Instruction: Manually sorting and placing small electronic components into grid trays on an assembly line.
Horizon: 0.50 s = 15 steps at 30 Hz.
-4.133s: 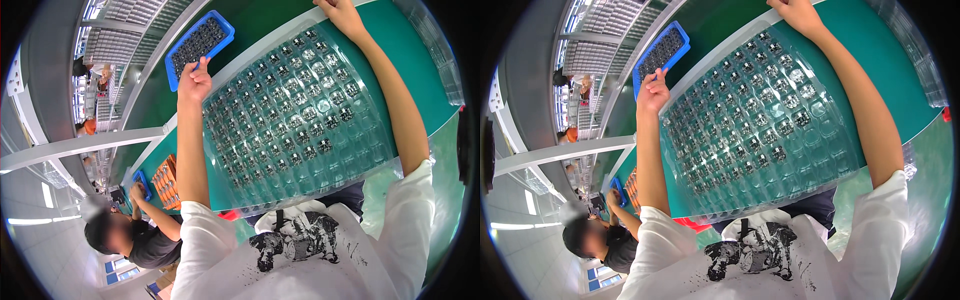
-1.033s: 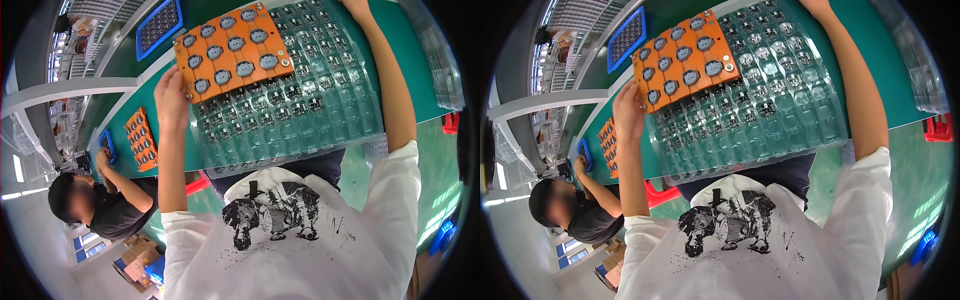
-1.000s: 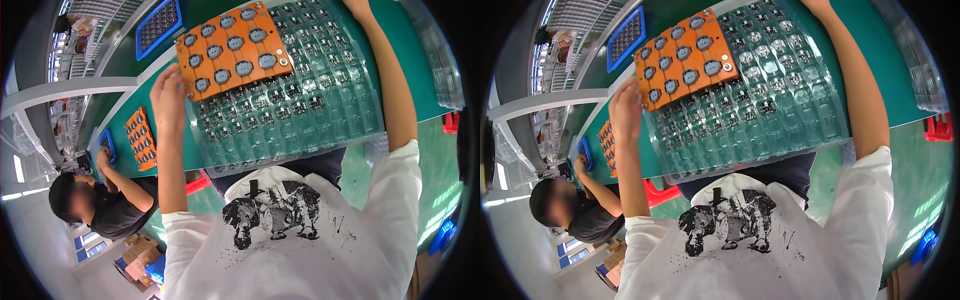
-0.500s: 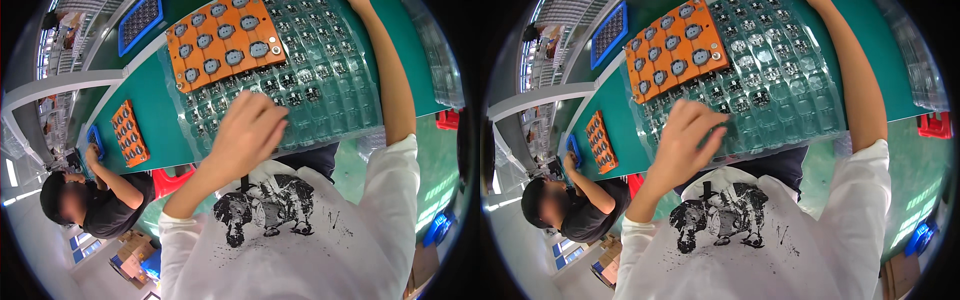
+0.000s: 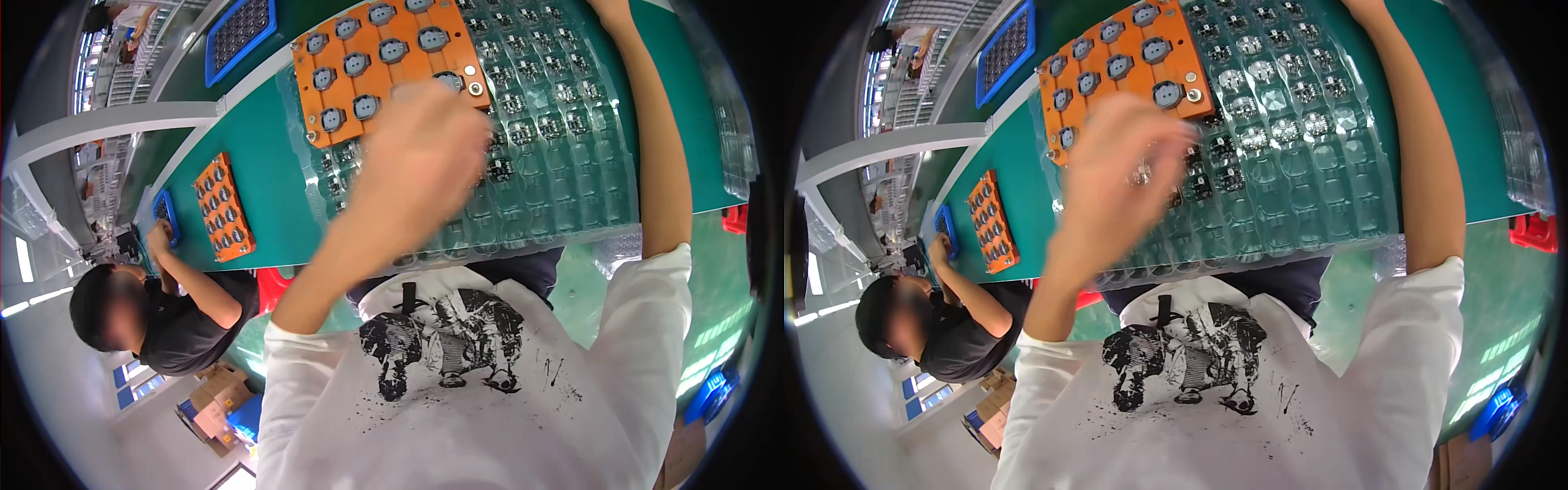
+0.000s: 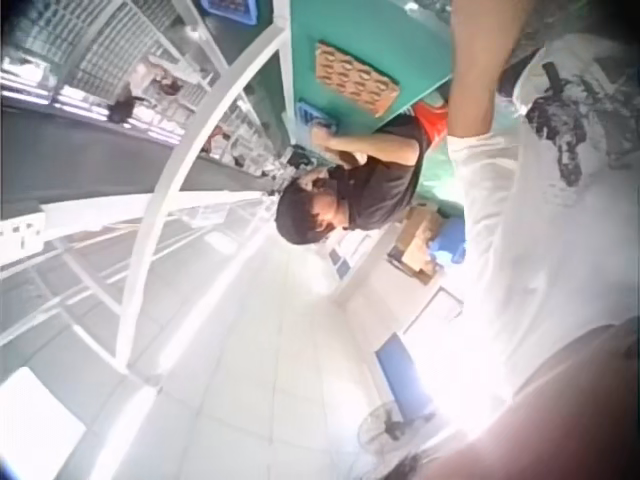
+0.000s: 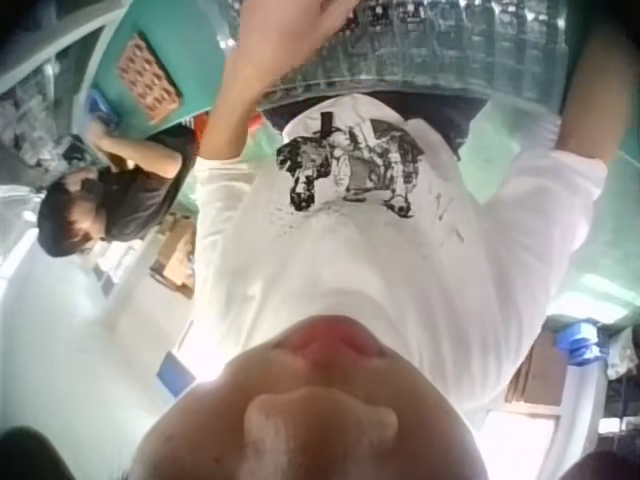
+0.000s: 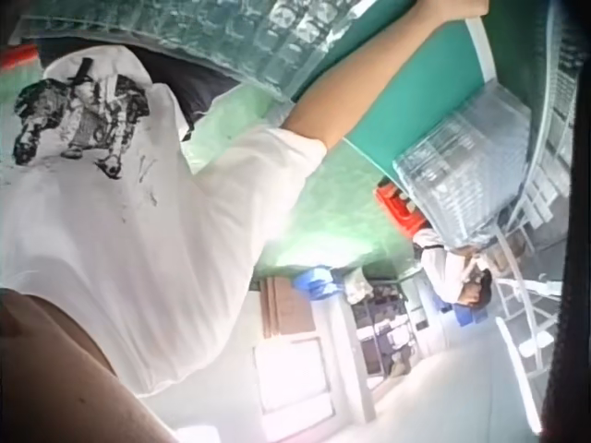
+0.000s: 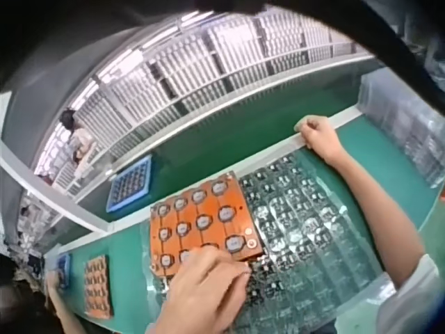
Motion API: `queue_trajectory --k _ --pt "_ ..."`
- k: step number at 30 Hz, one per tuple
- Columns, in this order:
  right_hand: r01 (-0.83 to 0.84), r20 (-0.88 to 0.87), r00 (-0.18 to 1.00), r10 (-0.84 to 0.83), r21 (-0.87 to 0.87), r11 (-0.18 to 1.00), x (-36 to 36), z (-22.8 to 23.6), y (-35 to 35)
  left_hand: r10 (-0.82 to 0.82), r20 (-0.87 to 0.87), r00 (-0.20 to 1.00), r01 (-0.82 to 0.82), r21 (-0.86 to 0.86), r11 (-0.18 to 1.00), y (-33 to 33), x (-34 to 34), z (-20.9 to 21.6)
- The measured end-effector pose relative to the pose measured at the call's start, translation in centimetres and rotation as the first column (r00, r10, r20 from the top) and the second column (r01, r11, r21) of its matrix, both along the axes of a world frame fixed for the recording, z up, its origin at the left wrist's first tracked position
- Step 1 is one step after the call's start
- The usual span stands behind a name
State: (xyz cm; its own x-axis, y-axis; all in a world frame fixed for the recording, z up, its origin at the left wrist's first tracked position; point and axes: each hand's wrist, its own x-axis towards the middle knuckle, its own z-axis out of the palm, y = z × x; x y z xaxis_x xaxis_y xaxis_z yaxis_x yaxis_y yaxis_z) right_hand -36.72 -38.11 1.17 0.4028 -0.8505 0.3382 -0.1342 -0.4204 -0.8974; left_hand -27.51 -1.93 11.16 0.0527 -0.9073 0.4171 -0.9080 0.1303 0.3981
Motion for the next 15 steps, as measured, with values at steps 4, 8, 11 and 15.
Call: queue_trajectory --k 4,8,11,15 --pt "-0.003 -0.015 1.000 0.002 -0.048 0.999 -0.5 -0.5 -0.6 0.238 0.109 0.965 -0.240 0.006 0.971 4.3 8.1 1.9" --pt "-0.016 -0.004 1.000 0.016 -0.013 1.000 -0.2 -0.2 -0.7 0.241 0.062 0.969 -0.247 0.127 0.961 5.8 10.4 -1.0" --pt "-0.039 0.016 0.999 0.039 -0.027 0.999 -0.1 -0.4 -0.7 0.235 0.124 0.964 -0.244 0.061 0.968 6.6 10.6 -1.4" --pt "-0.012 -0.004 1.000 0.012 0.008 1.000 0.0 -0.1 -0.3 0.231 0.113 0.966 -0.238 0.056 0.970 6.5 10.8 -1.4"
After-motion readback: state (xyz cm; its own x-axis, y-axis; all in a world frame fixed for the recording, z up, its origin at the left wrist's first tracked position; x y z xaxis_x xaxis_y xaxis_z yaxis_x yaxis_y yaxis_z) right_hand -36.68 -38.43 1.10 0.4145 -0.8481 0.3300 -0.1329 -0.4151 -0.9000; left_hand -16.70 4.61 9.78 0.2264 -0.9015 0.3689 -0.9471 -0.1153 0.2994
